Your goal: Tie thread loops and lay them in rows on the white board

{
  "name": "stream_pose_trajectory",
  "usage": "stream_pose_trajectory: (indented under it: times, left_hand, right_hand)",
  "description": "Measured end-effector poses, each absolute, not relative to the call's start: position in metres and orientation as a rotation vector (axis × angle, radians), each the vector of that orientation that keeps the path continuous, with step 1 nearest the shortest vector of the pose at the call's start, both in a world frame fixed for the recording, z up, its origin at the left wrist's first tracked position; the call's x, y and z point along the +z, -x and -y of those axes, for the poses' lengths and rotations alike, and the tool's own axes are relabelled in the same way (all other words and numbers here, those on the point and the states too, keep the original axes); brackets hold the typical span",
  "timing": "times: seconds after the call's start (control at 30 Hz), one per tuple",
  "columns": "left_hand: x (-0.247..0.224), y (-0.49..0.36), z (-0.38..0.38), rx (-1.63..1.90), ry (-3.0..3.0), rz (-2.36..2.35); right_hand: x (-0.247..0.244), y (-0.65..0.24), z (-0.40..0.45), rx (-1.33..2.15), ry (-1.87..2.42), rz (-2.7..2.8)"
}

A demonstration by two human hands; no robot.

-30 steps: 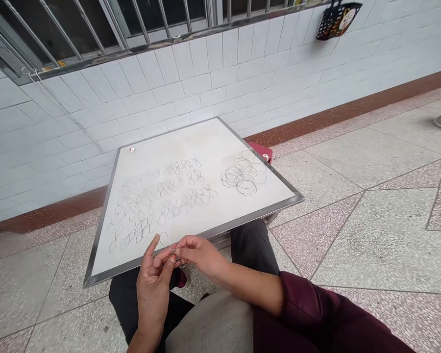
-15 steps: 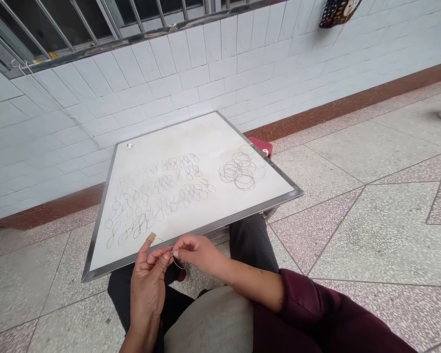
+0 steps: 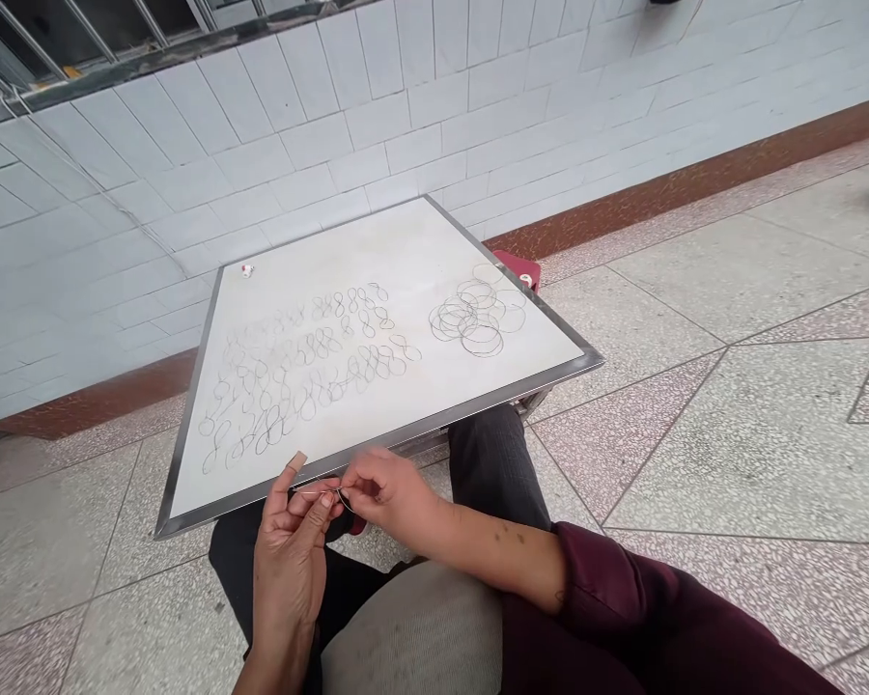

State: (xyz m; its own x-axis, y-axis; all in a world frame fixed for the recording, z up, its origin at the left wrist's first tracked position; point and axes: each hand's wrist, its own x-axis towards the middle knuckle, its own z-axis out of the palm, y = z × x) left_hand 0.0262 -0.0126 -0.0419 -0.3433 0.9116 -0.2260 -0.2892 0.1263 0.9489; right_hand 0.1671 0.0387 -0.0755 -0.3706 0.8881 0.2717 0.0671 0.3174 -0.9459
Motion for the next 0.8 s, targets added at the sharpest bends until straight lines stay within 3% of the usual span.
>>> stream_pose_trajectory:
  times: [0.43,0.8]
  left_hand:
    - [-0.056,-0.021,0.015,1.497,-0.716,-1.373]
    - [-0.051,-0.011,0.022,1.467,-0.796,-1.472]
  right_hand:
    - [-0.083,-0.167,-0.039,0.609,0.782,2.012]
    - [-0.08,-0.167,-0.037,0.561,0.651,2.064]
